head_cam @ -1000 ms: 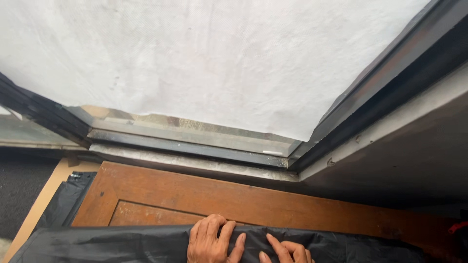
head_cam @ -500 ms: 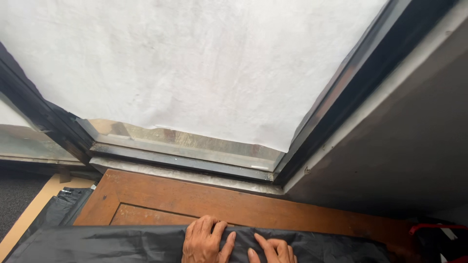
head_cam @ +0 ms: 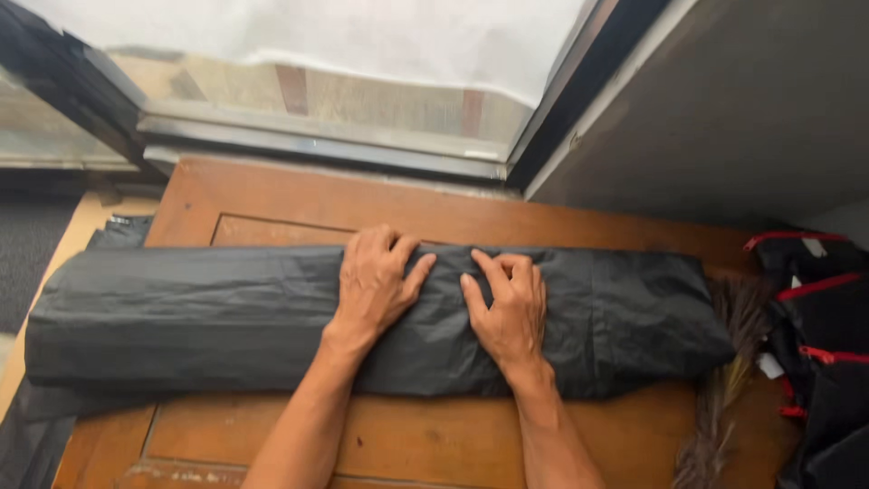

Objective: The person uses a bundle of dried plant fibers to brush and clean a black and red jacket laid out on a wooden table. They repeatedly sweep the fibers across the fabric surface, fold the jacket, and continue brushing the folded bundle to remove dust or debris.

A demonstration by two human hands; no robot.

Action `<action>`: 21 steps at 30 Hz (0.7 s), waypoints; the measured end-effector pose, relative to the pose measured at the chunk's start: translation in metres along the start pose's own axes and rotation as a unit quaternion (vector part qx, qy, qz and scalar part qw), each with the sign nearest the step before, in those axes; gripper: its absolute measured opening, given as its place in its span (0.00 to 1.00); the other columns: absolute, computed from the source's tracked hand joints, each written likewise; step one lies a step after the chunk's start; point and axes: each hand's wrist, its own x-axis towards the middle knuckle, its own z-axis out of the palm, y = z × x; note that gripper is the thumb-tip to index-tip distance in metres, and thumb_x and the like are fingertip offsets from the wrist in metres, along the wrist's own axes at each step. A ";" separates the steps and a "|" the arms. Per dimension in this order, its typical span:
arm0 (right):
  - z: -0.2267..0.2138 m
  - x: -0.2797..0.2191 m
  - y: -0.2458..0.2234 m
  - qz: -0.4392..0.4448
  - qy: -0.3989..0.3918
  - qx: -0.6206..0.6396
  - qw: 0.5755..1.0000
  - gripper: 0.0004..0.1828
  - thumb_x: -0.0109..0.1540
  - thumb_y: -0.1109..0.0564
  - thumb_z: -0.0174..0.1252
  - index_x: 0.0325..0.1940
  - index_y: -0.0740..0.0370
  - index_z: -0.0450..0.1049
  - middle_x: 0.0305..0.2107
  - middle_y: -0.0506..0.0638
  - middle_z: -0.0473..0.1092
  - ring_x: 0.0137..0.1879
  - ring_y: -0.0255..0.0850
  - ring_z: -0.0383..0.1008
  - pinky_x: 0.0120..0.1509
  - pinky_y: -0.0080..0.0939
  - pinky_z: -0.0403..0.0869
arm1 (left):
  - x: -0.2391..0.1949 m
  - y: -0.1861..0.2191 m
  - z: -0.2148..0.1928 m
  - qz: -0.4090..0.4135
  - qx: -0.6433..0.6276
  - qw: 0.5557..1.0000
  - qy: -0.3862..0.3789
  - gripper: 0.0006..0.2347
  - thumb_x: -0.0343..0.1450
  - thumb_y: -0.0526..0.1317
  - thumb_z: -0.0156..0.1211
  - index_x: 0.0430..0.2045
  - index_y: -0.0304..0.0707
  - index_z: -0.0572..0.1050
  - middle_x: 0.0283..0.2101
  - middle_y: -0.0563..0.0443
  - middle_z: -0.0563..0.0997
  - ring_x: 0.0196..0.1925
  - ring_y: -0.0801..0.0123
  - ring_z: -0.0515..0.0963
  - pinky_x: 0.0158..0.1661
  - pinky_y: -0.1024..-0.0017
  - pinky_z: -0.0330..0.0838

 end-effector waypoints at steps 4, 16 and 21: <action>0.001 -0.004 0.000 -0.026 0.000 -0.108 0.994 0.19 0.64 0.41 0.49 0.55 0.45 0.74 0.52 0.50 0.63 0.61 0.52 0.58 0.58 0.55 0.60 | -0.010 -0.022 -0.007 -0.006 0.015 1.000 0.024 0.13 0.68 0.50 0.59 0.33 0.41 0.77 0.35 0.47 0.75 0.41 0.56 0.76 0.53 0.58 0.65; 0.028 -0.017 0.013 -0.009 -0.024 -0.009 1.000 0.21 0.66 0.44 0.43 0.62 0.43 0.66 0.59 0.52 0.61 0.67 0.51 0.56 0.67 0.54 0.54 | -0.025 0.049 -0.010 0.077 -0.063 0.995 -0.025 0.22 0.71 0.52 0.49 0.58 0.43 0.66 0.60 0.42 0.70 0.66 0.53 0.63 0.65 0.47 0.38; -0.005 -0.008 0.026 -0.021 -0.080 0.021 0.996 0.24 0.64 0.49 0.48 0.64 0.53 0.65 0.58 0.58 0.62 0.67 0.56 0.57 0.67 0.61 0.54 | -0.038 0.042 -0.006 0.040 0.014 0.991 -0.126 0.24 0.72 0.58 0.39 0.62 0.52 0.62 0.64 0.45 0.63 0.69 0.56 0.57 0.65 0.47 0.36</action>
